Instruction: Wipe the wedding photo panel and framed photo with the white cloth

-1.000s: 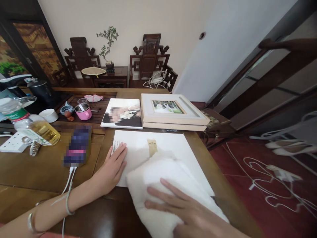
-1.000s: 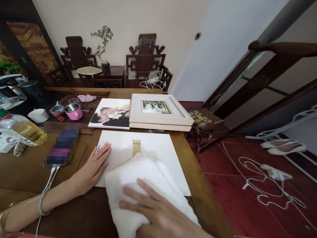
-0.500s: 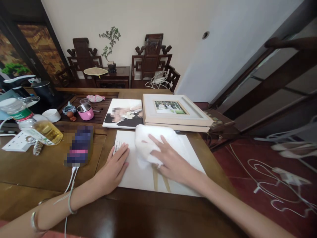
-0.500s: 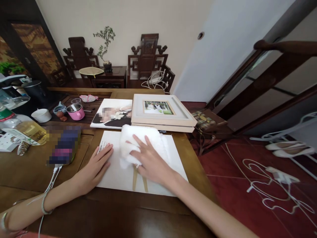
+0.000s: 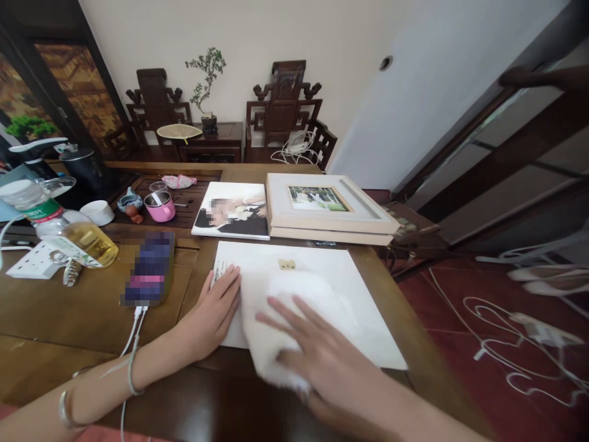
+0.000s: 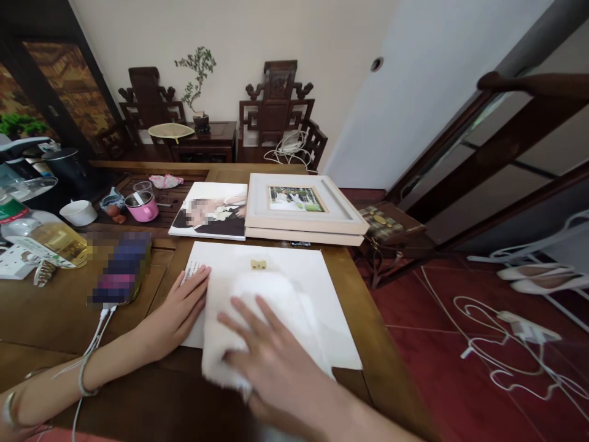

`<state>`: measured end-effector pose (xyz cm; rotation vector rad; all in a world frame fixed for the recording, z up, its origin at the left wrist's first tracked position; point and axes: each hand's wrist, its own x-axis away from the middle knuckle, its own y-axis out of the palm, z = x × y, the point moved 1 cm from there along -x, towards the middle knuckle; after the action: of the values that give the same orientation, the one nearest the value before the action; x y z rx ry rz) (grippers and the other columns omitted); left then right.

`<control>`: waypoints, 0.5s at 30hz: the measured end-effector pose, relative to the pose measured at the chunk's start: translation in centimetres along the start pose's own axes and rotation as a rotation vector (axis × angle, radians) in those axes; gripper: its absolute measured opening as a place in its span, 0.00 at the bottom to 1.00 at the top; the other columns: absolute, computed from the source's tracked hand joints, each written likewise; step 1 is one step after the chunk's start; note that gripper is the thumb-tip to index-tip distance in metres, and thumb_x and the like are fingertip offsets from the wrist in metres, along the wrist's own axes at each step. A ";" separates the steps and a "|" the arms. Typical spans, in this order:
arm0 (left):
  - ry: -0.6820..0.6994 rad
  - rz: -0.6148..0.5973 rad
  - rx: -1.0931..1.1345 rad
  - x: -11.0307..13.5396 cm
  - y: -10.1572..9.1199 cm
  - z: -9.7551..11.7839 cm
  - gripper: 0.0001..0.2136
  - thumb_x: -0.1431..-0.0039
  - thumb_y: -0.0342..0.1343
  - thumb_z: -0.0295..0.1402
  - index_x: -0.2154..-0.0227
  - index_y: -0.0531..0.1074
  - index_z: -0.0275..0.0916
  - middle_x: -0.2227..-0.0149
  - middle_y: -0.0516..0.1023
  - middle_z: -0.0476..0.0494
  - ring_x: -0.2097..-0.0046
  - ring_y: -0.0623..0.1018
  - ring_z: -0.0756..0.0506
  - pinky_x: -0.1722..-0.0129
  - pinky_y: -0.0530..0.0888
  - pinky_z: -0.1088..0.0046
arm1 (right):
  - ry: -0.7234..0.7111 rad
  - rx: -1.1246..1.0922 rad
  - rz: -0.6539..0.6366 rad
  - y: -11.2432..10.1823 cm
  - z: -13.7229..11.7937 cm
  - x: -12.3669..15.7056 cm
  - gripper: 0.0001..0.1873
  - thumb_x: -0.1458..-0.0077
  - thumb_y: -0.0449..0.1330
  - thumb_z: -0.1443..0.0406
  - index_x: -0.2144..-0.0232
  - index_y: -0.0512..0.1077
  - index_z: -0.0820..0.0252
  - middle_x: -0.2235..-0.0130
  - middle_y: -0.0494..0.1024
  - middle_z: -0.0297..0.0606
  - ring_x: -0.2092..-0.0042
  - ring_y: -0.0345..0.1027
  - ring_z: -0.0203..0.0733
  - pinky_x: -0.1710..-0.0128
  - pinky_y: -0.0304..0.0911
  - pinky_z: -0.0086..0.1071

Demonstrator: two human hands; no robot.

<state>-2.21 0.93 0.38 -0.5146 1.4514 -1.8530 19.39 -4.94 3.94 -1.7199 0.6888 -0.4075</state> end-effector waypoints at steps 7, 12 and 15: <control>-0.023 0.019 0.023 0.0 0.2 -0.1 0.23 0.32 0.36 0.28 0.35 0.46 0.35 0.34 0.53 0.33 0.32 0.49 0.42 0.36 0.48 0.51 | 0.111 0.165 0.040 -0.4 5.8 -5.6 0.21 0.53 0.56 0.73 0.55 0.73 0.65 0.35 0.53 0.51 0.34 0.32 0.63 0.39 0.32 0.65; -0.024 0.019 0.025 0.0 0.0 -0.1 0.25 0.33 0.36 0.26 0.35 0.43 0.38 0.34 0.52 0.35 0.32 0.49 0.41 0.36 0.49 0.51 | 0.072 0.111 0.014 0.9 2.6 -3.5 0.14 0.48 0.58 0.67 0.58 0.75 0.63 0.35 0.53 0.53 0.34 0.34 0.67 0.39 0.33 0.65; -0.005 0.005 0.033 0.0 -0.2 0.0 0.25 0.34 0.36 0.25 0.34 0.43 0.37 0.34 0.52 0.34 0.32 0.48 0.41 0.36 0.50 0.50 | -0.009 0.044 0.017 0.3 -0.7 -0.6 0.09 0.48 0.60 0.64 0.64 0.76 0.59 0.36 0.57 0.49 0.35 0.41 0.66 0.39 0.41 0.63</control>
<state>-2.30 0.95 0.61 -0.4986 1.4150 -1.8672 18.45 -5.13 3.89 -1.6719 0.6831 -0.3999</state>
